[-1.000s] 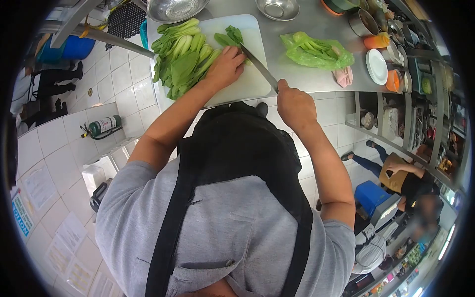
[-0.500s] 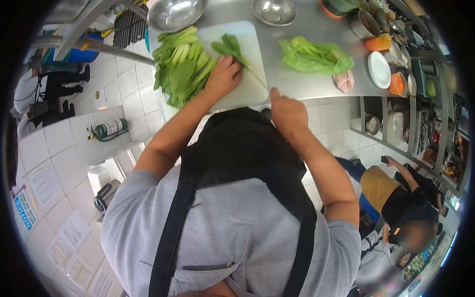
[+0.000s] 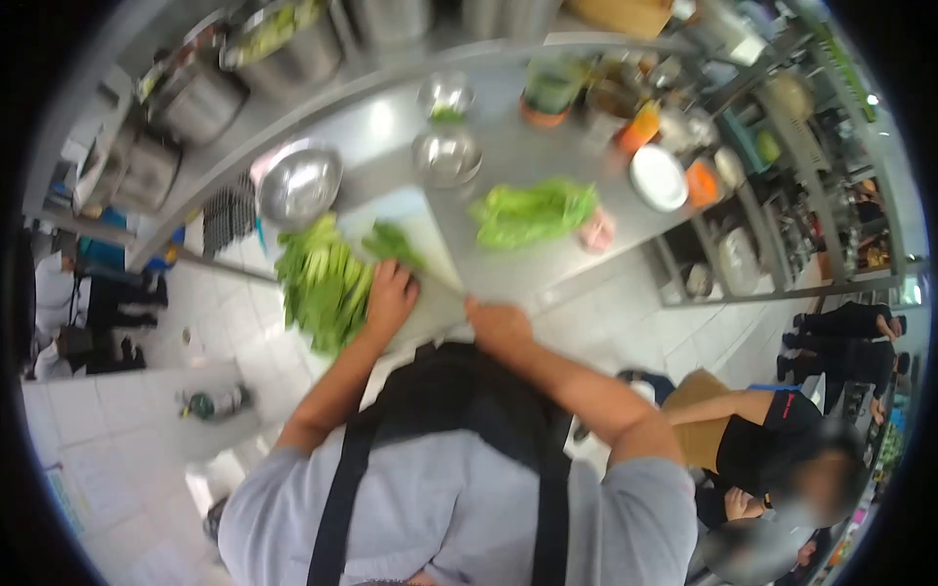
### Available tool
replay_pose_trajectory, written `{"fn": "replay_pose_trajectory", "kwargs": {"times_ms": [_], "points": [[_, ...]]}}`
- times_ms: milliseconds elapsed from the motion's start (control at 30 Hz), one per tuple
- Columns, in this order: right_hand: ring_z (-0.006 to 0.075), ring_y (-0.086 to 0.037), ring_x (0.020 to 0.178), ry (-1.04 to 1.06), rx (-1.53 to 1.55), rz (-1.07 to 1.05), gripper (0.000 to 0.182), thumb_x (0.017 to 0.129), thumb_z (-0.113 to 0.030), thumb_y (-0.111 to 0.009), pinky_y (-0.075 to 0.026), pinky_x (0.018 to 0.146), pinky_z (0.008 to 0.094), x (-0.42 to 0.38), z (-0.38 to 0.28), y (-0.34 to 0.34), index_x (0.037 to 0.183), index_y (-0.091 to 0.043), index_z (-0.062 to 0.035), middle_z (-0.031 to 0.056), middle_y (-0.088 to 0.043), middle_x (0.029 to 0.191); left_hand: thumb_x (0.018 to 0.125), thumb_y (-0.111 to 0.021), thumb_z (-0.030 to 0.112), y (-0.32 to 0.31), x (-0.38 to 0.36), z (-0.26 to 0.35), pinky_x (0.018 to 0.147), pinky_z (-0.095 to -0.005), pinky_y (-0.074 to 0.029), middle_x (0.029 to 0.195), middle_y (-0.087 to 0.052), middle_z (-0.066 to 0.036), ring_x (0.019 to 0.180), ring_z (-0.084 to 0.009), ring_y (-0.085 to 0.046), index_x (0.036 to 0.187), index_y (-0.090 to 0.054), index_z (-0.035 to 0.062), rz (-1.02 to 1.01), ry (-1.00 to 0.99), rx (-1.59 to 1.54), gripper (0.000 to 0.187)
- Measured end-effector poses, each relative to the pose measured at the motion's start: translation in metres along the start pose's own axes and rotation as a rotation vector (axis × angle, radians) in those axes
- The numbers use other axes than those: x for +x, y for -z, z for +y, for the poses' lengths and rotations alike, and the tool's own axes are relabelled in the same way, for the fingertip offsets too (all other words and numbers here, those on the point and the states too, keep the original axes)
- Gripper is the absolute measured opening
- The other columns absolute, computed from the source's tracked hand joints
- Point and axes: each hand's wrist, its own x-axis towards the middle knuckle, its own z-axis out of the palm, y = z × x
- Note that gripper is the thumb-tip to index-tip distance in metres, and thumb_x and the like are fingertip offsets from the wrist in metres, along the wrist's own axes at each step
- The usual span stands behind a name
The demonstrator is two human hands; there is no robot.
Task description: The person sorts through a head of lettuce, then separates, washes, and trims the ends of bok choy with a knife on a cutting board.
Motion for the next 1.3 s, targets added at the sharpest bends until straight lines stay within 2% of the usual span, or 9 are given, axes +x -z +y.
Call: {"fn": "replay_pose_trajectory", "kwargs": {"times_ms": [333,500,767,833,900,933,1000,1133,1300], "points": [[0.0435,-0.079,0.084,-0.063,-0.003,-0.089,0.017,0.103,-0.007,-0.059,-0.063,0.075,0.0564,-0.076,0.009,0.05,0.119,-0.057,-0.0017,0.0209,-0.079,0.087,0.084,-0.075,0.003,0.031,0.045,-0.015,0.126,-0.0615,-0.042,0.142,-0.068,-0.013,0.138,-0.0398,-0.058,0.103,-0.074,0.0037,-0.268,-0.269,0.208,0.019],[0.0499,-0.076,0.083,-0.106,0.137,-0.064,0.015,0.109,-0.013,-0.056,-0.059,0.077,0.0645,-0.079,0.016,0.04,0.118,-0.054,-0.0012,0.0262,-0.076,0.085,0.085,-0.073,0.003,0.037,0.083,-0.027,0.126,-0.0687,-0.037,0.117,-0.071,-0.004,0.125,-0.0285,-0.066,0.097,-0.072,0.008,-0.497,-0.323,0.175,0.013],[0.0484,-0.079,0.085,-0.153,0.185,-0.069,0.017,0.102,-0.007,-0.059,-0.062,0.077,0.062,-0.082,0.01,0.037,0.118,-0.057,-0.0009,0.0267,-0.078,0.087,0.09,-0.074,0.011,0.028,0.235,-0.01,0.125,-0.0698,-0.037,0.114,-0.071,-0.005,0.117,-0.0288,-0.07,0.103,-0.073,0.0096,-0.289,-0.291,0.292,0.014],[0.0483,-0.079,0.085,-0.147,0.178,-0.068,0.018,0.102,-0.008,-0.06,-0.062,0.077,0.0616,-0.081,0.013,0.039,0.118,-0.058,-0.001,0.0267,-0.078,0.087,0.093,-0.075,0.015,0.027,0.257,-0.004,0.12,-0.0627,-0.046,0.117,-0.075,-0.008,0.117,-0.0321,-0.072,0.107,-0.075,0.0096,-0.041,-0.379,0.355,0.015],[0.0482,-0.079,0.085,-0.126,0.181,-0.081,0.018,0.103,-0.009,-0.06,-0.062,0.078,0.0612,-0.082,0.015,0.04,0.119,-0.058,-0.0012,0.0268,-0.078,0.087,0.09,-0.079,0.021,0.045,0.268,0.001,0.112,-0.0565,-0.053,0.126,-0.075,-0.017,0.119,-0.0384,-0.073,0.118,-0.076,0.0084,-0.115,-0.255,0.293,0.031],[0.0484,-0.079,0.085,-0.119,0.192,-0.047,0.018,0.104,-0.01,-0.061,-0.062,0.078,0.0617,-0.082,0.018,0.04,0.119,-0.058,-0.0016,0.0267,-0.078,0.087,0.087,-0.084,0.026,0.059,0.268,0.002,0.105,-0.0503,-0.06,0.134,-0.075,-0.027,0.122,-0.0447,-0.073,0.129,-0.078,0.0073,-0.183,-0.139,0.232,0.046],[0.0524,-0.075,0.087,-0.131,0.257,-0.032,0.027,0.109,-0.017,-0.061,-0.058,0.079,0.0654,-0.082,0.022,0.032,0.13,-0.058,-0.0006,0.0287,-0.076,0.088,0.093,-0.078,0.021,0.083,0.231,0.003,0.108,-0.054,-0.057,0.118,-0.078,-0.012,0.116,-0.0361,-0.074,0.111,-0.076,0.0103,-0.233,-0.038,0.23,0.021],[0.0538,-0.074,0.087,-0.122,0.317,-0.028,0.024,0.109,-0.017,-0.06,-0.056,0.079,0.0669,-0.074,0.026,0.024,0.126,-0.057,-0.001,0.0292,-0.076,0.088,0.087,-0.083,0.023,0.106,0.134,-0.013,0.096,-0.0552,-0.062,0.12,-0.079,-0.016,0.115,-0.0384,-0.075,0.12,-0.076,0.0106,-0.975,0.233,0.577,0.036],[0.0553,-0.073,0.089,-0.07,0.277,-0.014,0.022,0.109,-0.018,-0.06,-0.055,0.08,0.0682,-0.057,0.024,0.032,0.123,-0.056,-0.0011,0.0305,-0.075,0.089,0.083,-0.08,0.012,0.08,0.043,-0.026,0.096,-0.0551,-0.063,0.127,-0.07,-0.022,0.114,-0.0429,-0.074,0.121,-0.074,0.0033,-0.601,0.299,0.626,0.04]]}}
